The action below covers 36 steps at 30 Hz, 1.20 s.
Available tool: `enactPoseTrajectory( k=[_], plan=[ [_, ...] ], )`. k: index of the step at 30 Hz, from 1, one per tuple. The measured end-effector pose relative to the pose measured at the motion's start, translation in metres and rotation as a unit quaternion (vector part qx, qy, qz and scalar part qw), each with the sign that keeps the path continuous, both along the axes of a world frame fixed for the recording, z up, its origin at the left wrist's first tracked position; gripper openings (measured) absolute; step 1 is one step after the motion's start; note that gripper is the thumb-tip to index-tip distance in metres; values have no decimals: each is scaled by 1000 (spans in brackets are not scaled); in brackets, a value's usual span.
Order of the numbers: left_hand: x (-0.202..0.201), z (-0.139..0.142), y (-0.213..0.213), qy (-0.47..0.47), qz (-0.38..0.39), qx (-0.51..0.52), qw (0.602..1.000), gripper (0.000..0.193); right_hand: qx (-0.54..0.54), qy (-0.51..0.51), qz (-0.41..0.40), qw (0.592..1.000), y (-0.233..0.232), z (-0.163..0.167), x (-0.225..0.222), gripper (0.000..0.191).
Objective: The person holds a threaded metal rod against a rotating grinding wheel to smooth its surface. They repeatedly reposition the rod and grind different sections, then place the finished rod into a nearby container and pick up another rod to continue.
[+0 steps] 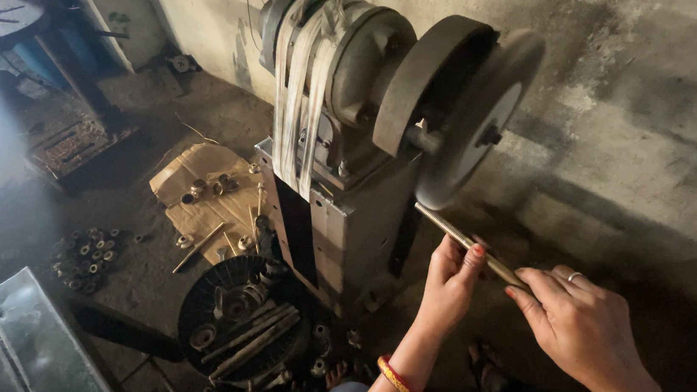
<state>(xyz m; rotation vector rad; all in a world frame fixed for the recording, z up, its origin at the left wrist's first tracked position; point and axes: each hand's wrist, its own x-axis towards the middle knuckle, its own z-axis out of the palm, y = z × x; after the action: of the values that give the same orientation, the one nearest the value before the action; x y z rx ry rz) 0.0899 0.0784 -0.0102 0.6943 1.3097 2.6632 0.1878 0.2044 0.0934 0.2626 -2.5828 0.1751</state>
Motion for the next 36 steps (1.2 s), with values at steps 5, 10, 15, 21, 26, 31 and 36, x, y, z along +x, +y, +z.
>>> enactPoseTrajectory(
  k=[5,10,15,21,26,31,36],
  plan=[
    [2,2,-4,-9,-2,-19,1000,25,10,-21,-9,1000,2,-2,-2,26],
    [1,2,-3,5,4,-12,1000,26,6,-23,-9,1000,2,-3,-1,26],
    [0,-1,-3,13,10,-19,1000,27,12,-12,-10,1000,0,-2,0,25],
    [0,0,-3,14,14,-30,999,27,23,-12,-17,1000,-1,-3,1,25],
    [0,3,-5,3,14,-39,999,28,9,-28,-14,999,-1,-3,0,24],
    [1,3,-4,6,9,-22,1000,28,2,-3,-20,1000,-5,0,0,29],
    [0,1,-2,11,12,-13,1000,28,-17,59,1,998,-8,4,2,30]
  ],
)
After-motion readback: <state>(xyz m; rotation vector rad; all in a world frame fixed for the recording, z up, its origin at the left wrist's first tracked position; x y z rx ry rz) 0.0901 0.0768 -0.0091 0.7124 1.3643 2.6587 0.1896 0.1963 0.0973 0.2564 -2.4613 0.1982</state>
